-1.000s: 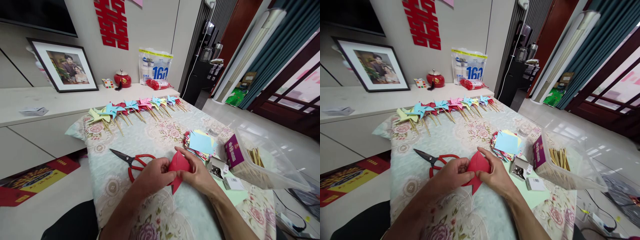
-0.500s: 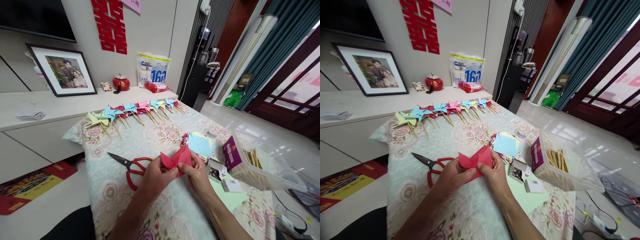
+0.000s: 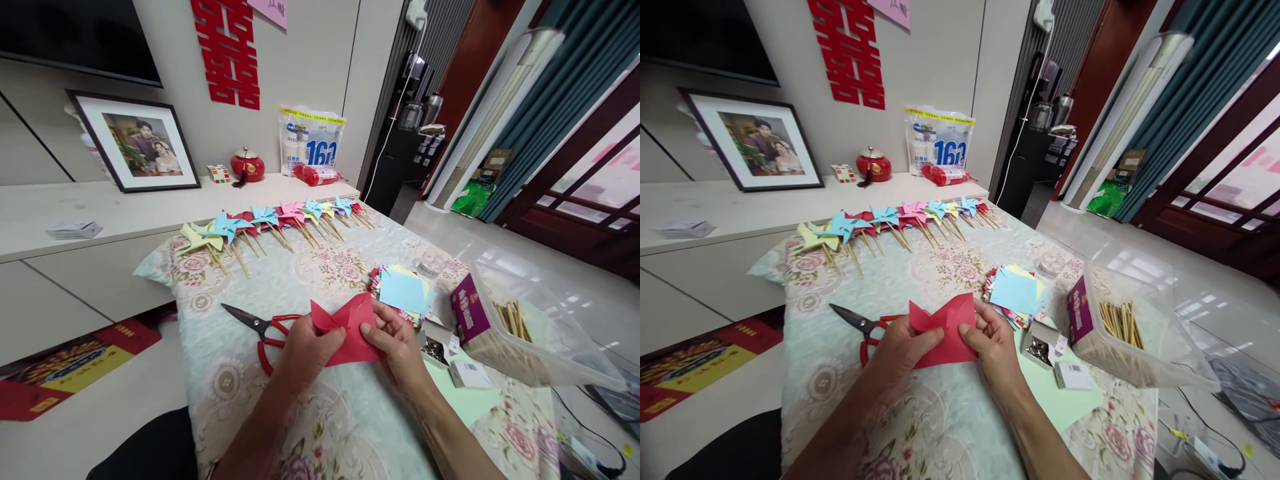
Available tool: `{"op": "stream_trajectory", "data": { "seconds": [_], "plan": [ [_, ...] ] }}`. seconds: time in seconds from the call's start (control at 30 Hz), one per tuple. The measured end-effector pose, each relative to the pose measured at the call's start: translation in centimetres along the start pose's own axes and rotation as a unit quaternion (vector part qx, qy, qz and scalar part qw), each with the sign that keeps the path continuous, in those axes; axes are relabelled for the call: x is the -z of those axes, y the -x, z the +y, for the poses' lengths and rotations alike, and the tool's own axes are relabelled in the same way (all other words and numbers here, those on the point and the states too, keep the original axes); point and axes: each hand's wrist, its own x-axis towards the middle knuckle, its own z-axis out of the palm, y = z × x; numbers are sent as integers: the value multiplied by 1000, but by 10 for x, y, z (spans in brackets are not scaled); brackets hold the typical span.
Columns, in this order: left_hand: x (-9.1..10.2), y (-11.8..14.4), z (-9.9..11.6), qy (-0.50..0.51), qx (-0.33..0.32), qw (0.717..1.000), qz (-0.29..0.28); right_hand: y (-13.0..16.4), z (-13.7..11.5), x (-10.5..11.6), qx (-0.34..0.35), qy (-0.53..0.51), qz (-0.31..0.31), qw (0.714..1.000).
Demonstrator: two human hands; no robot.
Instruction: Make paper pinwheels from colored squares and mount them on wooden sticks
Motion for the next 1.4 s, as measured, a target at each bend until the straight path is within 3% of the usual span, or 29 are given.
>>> {"op": "stream_trajectory", "data": {
  "seconds": [0.1,0.2,0.27,0.4,0.5,0.63,0.93,1.03,1.4],
  "plan": [
    [5,2,6,38,7,999,1,-3,2,7,33,27,14,999],
    [9,3,10,91,18,996,-11,-5,4,13,114,107,16,988],
    [13,2,11,118,31,992,-20,-4,5,16,192,187,19,963],
    [18,-1,13,121,34,992,-14,1,1,15,324,352,-36,877],
    [20,-2,12,104,20,994,-9,3,-4,12,346,415,-96,836],
    [19,-2,12,89,23,996,-10,4,-7,8,349,442,-138,814],
    [14,1,13,-32,-19,999,33,5,-12,6,268,422,-165,850],
    [13,-3,9,-39,-15,999,21,6,-13,4,224,402,-170,872],
    [10,-5,3,-65,-7,998,-3,2,-7,7,77,343,-112,929]
  ]
}}
